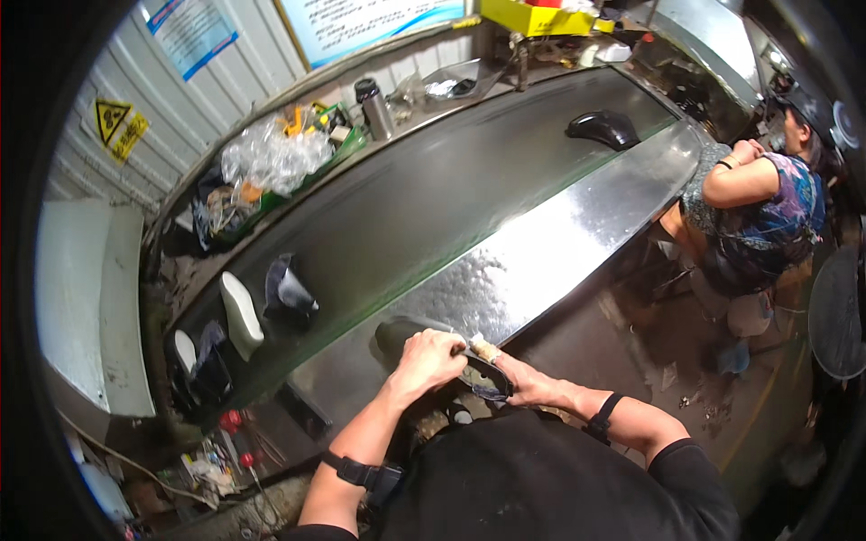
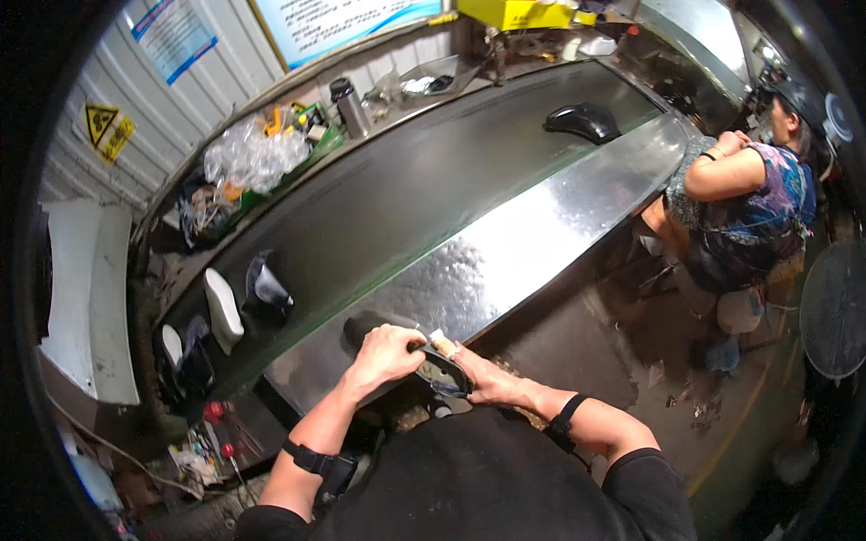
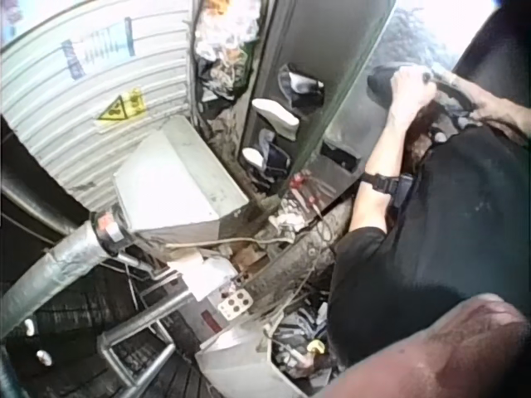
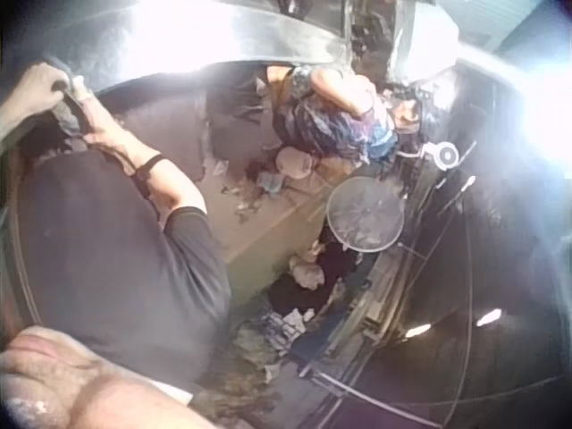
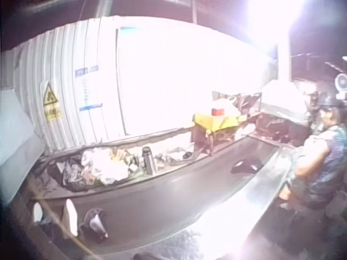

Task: Operating an industrial machine to shape and process shoe uppers.

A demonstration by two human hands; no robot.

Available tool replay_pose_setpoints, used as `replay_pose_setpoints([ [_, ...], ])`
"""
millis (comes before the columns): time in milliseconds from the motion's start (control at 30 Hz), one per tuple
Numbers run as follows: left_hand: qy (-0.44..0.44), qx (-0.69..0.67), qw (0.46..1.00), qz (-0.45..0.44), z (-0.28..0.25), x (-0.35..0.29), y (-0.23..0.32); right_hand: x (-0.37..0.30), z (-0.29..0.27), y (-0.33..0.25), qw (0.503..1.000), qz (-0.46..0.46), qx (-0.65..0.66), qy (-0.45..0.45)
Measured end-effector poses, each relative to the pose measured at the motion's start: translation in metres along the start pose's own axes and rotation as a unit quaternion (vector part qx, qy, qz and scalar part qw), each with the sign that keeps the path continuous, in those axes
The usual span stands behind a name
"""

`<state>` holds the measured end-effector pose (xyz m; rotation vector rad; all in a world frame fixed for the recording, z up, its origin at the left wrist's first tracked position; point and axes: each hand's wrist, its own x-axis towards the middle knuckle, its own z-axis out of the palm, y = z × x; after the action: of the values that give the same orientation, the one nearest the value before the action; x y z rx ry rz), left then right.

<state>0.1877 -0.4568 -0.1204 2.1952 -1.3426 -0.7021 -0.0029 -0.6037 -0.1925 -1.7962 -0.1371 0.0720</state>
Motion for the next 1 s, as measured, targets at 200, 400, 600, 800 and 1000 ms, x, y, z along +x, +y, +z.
replay_pose_setpoints([
  [200, 0.353, -0.04, 0.915, -0.193, 0.022, -0.017, -0.114, 0.004, 0.015, -0.021, 0.998, -0.035, 0.019, 0.055],
  [400, 0.305, -0.147, 0.862, -0.378, 0.059, -0.003, -0.137, 0.002, 0.033, 0.021, 0.987, -0.11, -0.024, 0.115],
  [600, 0.299, -0.104, 0.874, -0.369, 0.063, 0.001, -0.157, -0.001, 0.028, 0.031, 0.992, -0.1, 0.003, 0.075],
  [800, 0.309, -0.145, 0.852, -0.397, 0.057, 0.012, -0.125, 0.002, 0.03, 0.038, 0.993, -0.093, 0.014, 0.07],
  [1000, 0.312, -0.091, 0.836, -0.442, 0.055, 0.011, -0.117, -0.004, 0.021, 0.062, 0.993, -0.117, -0.034, 0.01],
])
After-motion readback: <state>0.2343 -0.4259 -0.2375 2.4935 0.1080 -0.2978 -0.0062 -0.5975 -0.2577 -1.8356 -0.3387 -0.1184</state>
